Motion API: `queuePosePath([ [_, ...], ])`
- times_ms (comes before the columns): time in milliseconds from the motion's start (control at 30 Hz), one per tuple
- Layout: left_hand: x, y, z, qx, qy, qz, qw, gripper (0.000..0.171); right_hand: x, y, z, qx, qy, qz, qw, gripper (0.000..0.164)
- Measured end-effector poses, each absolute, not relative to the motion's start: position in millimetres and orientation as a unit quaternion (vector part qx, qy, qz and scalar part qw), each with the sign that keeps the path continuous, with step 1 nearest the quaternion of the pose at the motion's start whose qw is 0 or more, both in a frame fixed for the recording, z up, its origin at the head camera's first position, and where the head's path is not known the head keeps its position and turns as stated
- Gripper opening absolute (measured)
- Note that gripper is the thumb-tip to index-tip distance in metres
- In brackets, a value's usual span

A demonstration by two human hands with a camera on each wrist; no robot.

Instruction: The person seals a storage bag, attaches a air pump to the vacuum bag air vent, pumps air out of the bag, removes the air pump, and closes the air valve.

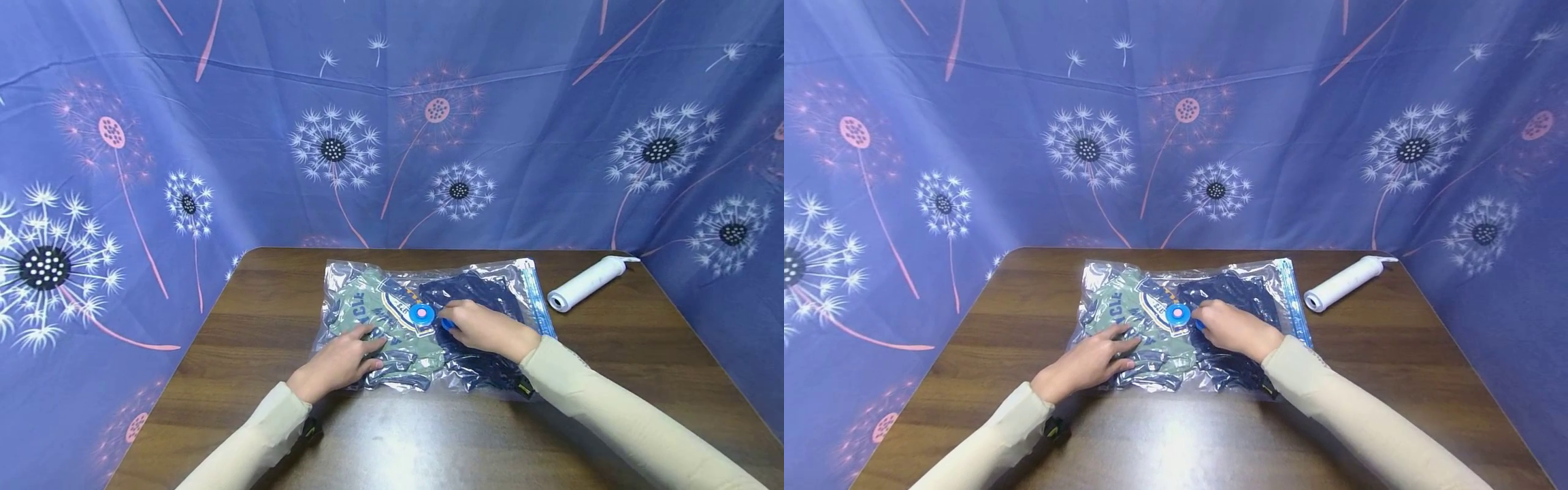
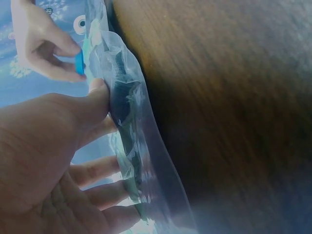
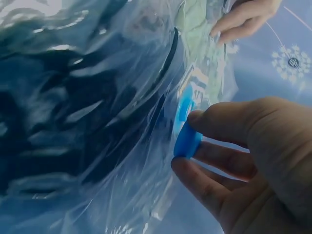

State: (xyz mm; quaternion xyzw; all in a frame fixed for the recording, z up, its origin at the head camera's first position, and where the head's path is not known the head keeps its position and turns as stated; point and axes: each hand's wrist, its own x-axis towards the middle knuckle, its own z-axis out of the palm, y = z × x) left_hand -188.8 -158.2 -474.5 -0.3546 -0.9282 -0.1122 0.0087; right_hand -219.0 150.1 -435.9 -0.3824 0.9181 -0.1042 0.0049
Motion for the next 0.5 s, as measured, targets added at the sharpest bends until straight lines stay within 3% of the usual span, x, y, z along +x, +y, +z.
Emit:
queuePosePath([
  [200,-190,-157,-474,-0.355,-0.928,-0.114,0.009,0.050,-229,134,-438,-0.394,0.913,-0.098,0.026,0.027],
  [500,-189,-158,-473,-0.371,-0.920,-0.121,0.024,0.047,-246,120,-442,-0.427,0.899,-0.094,0.004,0.020],
])
